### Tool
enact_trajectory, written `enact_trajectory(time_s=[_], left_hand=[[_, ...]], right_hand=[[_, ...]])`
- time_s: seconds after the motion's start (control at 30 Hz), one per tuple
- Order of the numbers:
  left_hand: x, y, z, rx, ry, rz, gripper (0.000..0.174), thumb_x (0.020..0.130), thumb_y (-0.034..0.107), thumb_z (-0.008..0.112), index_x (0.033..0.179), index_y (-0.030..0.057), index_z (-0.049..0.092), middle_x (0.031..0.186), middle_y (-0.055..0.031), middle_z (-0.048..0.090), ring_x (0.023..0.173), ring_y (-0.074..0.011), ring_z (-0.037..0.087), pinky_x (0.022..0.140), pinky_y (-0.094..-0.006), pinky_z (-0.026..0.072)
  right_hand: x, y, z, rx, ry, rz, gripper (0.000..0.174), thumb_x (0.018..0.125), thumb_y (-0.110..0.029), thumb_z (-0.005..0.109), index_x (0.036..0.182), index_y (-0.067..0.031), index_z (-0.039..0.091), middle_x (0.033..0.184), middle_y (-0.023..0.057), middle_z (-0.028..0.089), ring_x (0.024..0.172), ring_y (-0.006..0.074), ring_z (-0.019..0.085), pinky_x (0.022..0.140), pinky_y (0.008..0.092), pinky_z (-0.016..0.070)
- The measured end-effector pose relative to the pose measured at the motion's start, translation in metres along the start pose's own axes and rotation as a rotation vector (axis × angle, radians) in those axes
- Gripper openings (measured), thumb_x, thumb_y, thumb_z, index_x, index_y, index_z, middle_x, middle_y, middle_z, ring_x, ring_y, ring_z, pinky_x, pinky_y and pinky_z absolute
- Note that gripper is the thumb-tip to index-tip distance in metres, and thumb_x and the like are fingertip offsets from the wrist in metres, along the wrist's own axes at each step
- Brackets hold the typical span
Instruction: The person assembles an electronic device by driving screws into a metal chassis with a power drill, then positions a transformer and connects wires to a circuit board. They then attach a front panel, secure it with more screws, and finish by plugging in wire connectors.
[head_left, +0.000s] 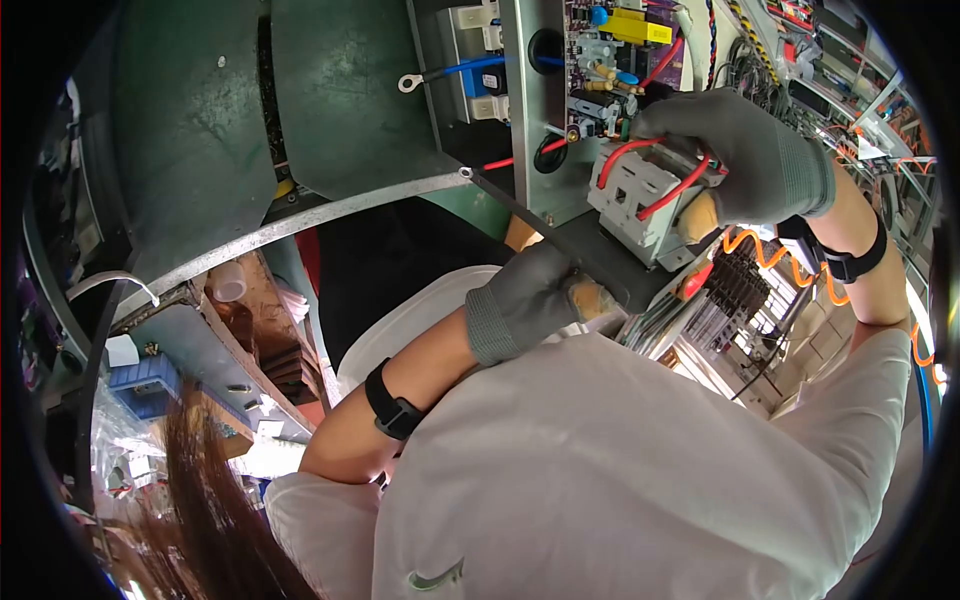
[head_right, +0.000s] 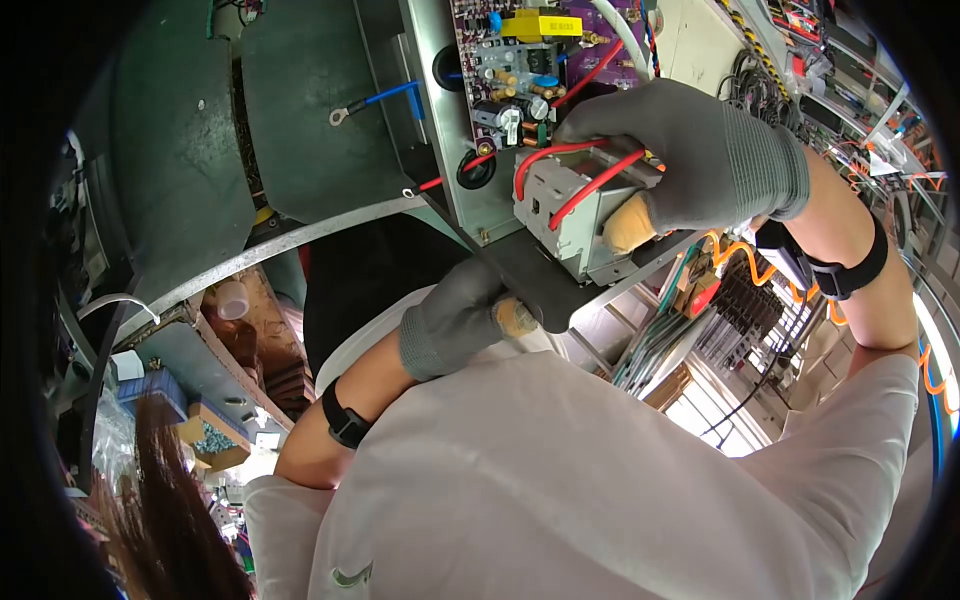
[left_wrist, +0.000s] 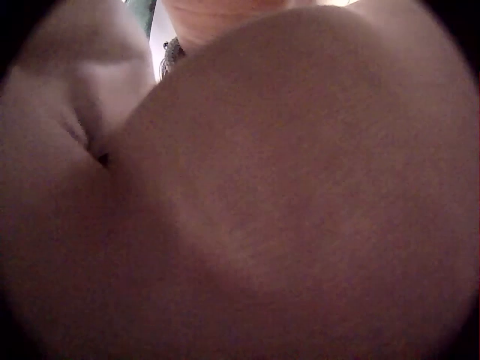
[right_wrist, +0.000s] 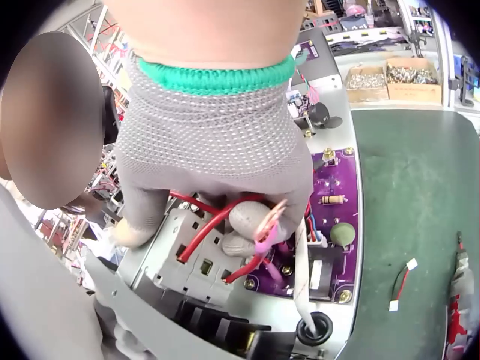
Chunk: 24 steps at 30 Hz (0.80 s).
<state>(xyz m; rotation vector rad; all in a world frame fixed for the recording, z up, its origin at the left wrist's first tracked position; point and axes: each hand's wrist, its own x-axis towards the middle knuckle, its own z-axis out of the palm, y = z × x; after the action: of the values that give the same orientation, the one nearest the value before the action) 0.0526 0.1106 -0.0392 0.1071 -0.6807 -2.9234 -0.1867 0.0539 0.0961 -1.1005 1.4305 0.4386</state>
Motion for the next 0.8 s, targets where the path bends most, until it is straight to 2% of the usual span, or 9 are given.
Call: enact_trajectory(time_s=[0.07,0.17,0.23,0.27,0.4,0.5,0.57,0.8], left_hand=[[0.0,-0.003,0.001,0.069,-0.01,0.042,0.028,0.087,0.009,0.067,0.112,0.0001,0.057,0.11,-0.0072,0.06,0.102,-0.0162,0.059,0.085,-0.0287,0.0492],[0.002,-0.009,0.009,-0.069,0.063,0.094,0.022,0.091,0.018,0.061,0.107,0.0027,0.06,0.102,-0.0066,0.062,0.095,-0.0156,0.06,0.085,-0.0306,0.048],[0.004,-0.013,0.011,-0.221,0.095,0.105,0.02,0.089,0.011,0.061,0.106,0.0022,0.06,0.102,-0.0072,0.063,0.094,-0.0171,0.061,0.085,-0.0309,0.0488],[0.004,-0.014,0.009,-0.22,0.098,0.108,0.02,0.089,0.011,0.061,0.106,0.0022,0.06,0.102,-0.0072,0.063,0.094,-0.0171,0.061,0.085,-0.0309,0.0488],[0.004,-0.019,0.009,-0.217,0.072,0.052,0.018,0.085,0.005,0.063,0.103,0.0021,0.062,0.101,-0.0077,0.064,0.093,-0.0181,0.062,0.083,-0.0306,0.0499],[0.005,-0.017,0.01,-0.26,0.09,0.055,0.018,0.084,0.004,0.065,0.101,0.0023,0.062,0.1,-0.0078,0.063,0.092,-0.0184,0.062,0.083,-0.0306,0.0502],[0.004,-0.011,0.009,-0.237,0.086,0.032,0.017,0.083,0.004,0.066,0.1,0.0026,0.063,0.1,-0.0077,0.064,0.092,-0.0183,0.062,0.083,-0.0306,0.0503],[0.001,-0.003,0.004,-0.236,0.058,-0.026,0.017,0.081,0.005,0.068,0.097,0.0033,0.063,0.099,-0.0076,0.063,0.092,-0.0181,0.062,0.082,-0.0308,0.0505]], right_hand=[[0.0,0.01,0.002,0.007,0.043,-0.18,0.064,0.051,0.009,0.057,0.115,-0.0003,0.058,0.096,0.0142,0.066,0.089,0.0224,0.064,0.081,0.0318,0.0509],[0.001,0.013,0.003,-0.013,0.057,-0.187,0.059,0.052,0.006,0.062,0.111,-0.0013,0.06,0.094,0.0145,0.065,0.086,0.0255,0.065,0.08,0.033,0.0518],[-0.001,0.001,0.004,-0.109,0.076,-0.164,0.056,0.052,0.005,0.064,0.108,-0.0015,0.061,0.093,0.0148,0.065,0.086,0.0278,0.065,0.079,0.0341,0.0522],[-0.001,-0.006,0.004,-0.208,0.101,-0.143,0.053,0.052,0.003,0.067,0.105,-0.0017,0.061,0.092,0.0152,0.065,0.085,0.0301,0.065,0.078,0.0351,0.0526],[0.001,-0.02,0.007,-0.238,0.12,-0.082,0.048,0.053,0.001,0.07,0.1,-0.0017,0.062,0.09,0.0159,0.065,0.084,0.0338,0.063,0.076,0.0372,0.0526],[0.002,-0.021,0.007,-0.308,0.128,-0.121,0.046,0.054,0.003,0.067,0.1,-0.0007,0.062,0.09,0.0163,0.065,0.083,0.0352,0.063,0.075,0.0379,0.0524],[0.005,-0.011,0.006,-0.27,0.125,-0.218,0.05,0.053,0.004,0.062,0.103,0.0001,0.062,0.086,0.0168,0.065,0.079,0.0346,0.063,0.074,0.0364,0.0522],[0.006,0.006,-0.007,-0.088,-0.015,-0.188,0.063,0.047,0.005,0.054,0.11,0.002,0.061,0.091,0.0184,0.065,0.08,0.0281,0.063,0.075,0.0329,0.0505]])
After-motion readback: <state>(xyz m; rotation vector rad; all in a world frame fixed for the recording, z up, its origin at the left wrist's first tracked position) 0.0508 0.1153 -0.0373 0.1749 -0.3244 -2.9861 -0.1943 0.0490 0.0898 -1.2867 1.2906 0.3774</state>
